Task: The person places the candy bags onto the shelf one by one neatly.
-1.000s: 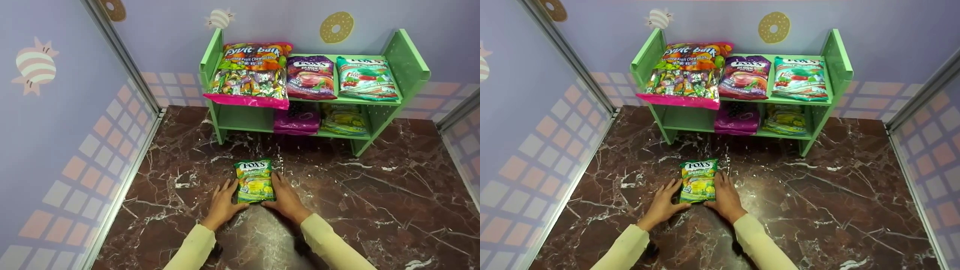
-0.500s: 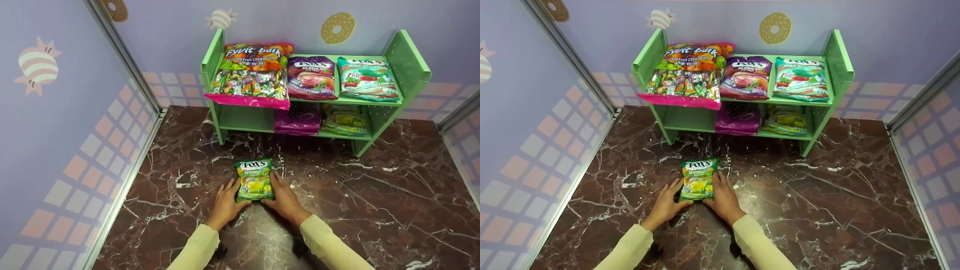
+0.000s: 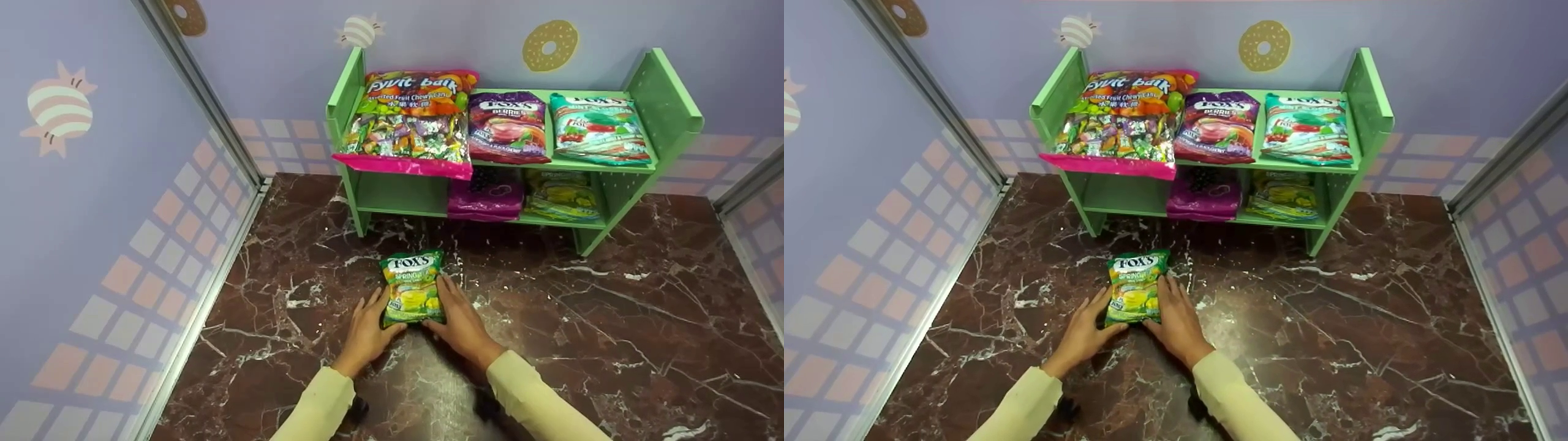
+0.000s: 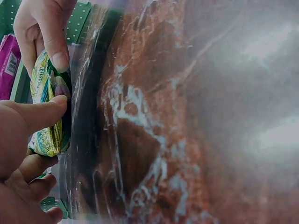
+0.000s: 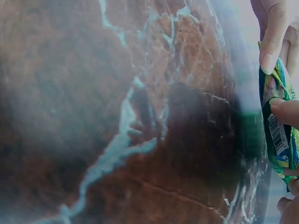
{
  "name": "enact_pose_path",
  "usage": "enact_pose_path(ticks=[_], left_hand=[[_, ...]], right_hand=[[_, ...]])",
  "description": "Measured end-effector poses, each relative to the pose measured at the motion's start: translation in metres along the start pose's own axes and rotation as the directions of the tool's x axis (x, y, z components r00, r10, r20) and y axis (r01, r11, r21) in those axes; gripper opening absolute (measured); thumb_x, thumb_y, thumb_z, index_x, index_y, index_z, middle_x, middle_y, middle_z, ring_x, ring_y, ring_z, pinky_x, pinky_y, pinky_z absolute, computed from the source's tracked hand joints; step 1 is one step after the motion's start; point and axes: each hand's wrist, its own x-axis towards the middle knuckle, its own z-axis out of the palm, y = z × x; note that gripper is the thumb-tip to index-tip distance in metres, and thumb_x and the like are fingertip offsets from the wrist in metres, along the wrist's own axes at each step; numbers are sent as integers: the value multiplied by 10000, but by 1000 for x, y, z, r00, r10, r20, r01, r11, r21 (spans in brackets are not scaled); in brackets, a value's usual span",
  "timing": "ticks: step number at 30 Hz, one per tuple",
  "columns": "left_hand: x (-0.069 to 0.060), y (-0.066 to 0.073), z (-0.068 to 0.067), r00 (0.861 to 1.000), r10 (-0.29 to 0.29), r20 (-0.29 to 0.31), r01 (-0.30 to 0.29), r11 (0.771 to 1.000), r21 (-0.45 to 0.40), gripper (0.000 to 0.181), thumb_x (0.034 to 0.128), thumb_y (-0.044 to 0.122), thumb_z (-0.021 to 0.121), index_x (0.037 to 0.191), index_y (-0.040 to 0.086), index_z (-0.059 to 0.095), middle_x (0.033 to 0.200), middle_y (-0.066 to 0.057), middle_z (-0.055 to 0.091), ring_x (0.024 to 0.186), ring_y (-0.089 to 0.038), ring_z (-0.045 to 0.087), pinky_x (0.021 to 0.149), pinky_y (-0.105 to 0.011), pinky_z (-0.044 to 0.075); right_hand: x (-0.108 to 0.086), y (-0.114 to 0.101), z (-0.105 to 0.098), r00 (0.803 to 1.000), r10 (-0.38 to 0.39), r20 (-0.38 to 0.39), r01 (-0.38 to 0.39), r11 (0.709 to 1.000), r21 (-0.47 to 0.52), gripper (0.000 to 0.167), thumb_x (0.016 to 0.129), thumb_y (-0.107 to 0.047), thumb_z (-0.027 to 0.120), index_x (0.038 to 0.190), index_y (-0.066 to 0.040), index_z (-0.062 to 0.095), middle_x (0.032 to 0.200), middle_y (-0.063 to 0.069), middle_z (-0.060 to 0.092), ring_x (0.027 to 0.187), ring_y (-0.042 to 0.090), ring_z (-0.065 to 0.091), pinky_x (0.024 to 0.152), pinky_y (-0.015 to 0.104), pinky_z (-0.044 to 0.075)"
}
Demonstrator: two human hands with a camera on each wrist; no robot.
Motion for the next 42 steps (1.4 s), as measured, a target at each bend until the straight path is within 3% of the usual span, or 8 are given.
enact_pose_path(ticks=[12,19,27,36,42], left_hand=[[1,7,-17,995,25,-94,-26,1000,-9,810,806,268,773,1482,60,377,1455,-216,463,1395,-337,400,1163,-565,229],[4,14,-28,992,29,-119,-33,999,-28,810,819,251,765,1495,72,355,1486,-197,430,1420,-314,367,1174,-553,210],[8,20,-41,984,71,-165,-71,997,6,814,813,241,771,1492,65,358,1470,-196,451,1410,-311,384,1167,-553,226],[23,29,-53,985,78,-156,-77,997,14,800,837,243,752,1500,66,340,1489,-164,437,1432,-287,352,1181,-537,205],[36,32,-56,985,96,-145,-92,995,32,782,847,244,743,1493,52,348,1507,-159,411,1433,-272,353,1187,-521,207]], right_hand=[[9,-17,-13,996,-76,-43,76,997,-16,911,805,-258,790,1513,-11,273,1556,230,290,1383,491,329,1127,559,306],[17,-26,-22,988,-142,-64,138,988,-67,907,801,-253,792,1499,25,283,1552,236,295,1400,451,326,1140,550,292],[23,-36,-32,986,-152,-65,147,985,-86,924,810,-285,784,1513,4,259,1568,204,277,1425,385,322,1165,500,274],[33,-41,-41,979,-176,-107,170,983,-63,904,826,-244,774,1511,24,248,1555,230,292,1408,378,357,1139,536,305],[39,-43,-47,985,-126,-115,121,991,-57,892,843,-257,756,1524,-7,235,1573,202,269,1410,378,352,1146,518,302]])
